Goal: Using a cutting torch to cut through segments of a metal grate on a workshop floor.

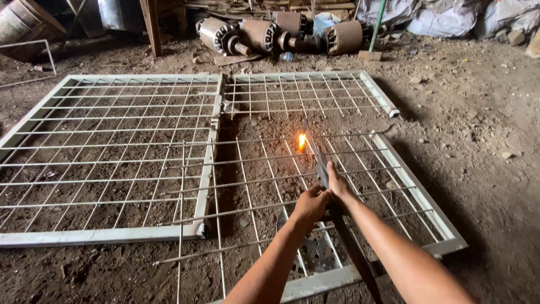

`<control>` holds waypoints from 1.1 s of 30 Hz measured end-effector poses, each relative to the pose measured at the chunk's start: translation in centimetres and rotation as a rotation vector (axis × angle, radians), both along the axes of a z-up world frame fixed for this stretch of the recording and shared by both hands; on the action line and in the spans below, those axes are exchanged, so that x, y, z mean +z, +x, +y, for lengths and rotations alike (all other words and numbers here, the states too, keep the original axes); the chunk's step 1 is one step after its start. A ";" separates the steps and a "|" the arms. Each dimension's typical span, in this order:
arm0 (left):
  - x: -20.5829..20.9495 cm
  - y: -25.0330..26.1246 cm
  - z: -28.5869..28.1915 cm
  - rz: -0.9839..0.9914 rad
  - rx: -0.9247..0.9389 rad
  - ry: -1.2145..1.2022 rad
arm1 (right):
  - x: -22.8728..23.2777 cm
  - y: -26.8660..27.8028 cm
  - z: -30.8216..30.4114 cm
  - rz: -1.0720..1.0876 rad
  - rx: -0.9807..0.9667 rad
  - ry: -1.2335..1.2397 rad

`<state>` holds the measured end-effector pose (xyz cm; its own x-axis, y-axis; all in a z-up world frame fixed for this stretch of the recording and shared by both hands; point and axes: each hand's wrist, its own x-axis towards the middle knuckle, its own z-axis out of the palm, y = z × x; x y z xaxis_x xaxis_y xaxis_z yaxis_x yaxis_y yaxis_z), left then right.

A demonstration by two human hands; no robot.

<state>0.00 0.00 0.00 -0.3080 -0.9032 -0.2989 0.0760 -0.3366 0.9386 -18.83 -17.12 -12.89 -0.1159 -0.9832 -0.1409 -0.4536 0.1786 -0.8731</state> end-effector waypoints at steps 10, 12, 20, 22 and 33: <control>1.5 0.1 0.9 -0.260 -0.001 -0.180 | -0.3 0.0 -0.4 -0.120 0.096 -0.238; 2.4 0.2 1.4 -0.224 -0.012 -0.101 | 2.2 0.8 0.9 -0.208 0.363 -0.250; 1.2 0.2 0.5 -0.233 -0.004 -0.154 | -0.3 0.0 -0.8 -0.045 0.261 -0.174; 1.5 0.2 0.6 -0.239 0.002 -0.161 | -0.4 0.0 -0.8 -0.061 0.251 -0.177; 0.9 -0.1 0.4 -0.067 0.017 -0.055 | -0.2 0.0 -0.2 -0.044 0.198 -0.116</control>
<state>-0.13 0.36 0.89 -0.2736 -0.9236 -0.2684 0.0182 -0.2840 0.9587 -18.86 -17.33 -13.04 0.0846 -0.9961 -0.0261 -0.4304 -0.0129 -0.9025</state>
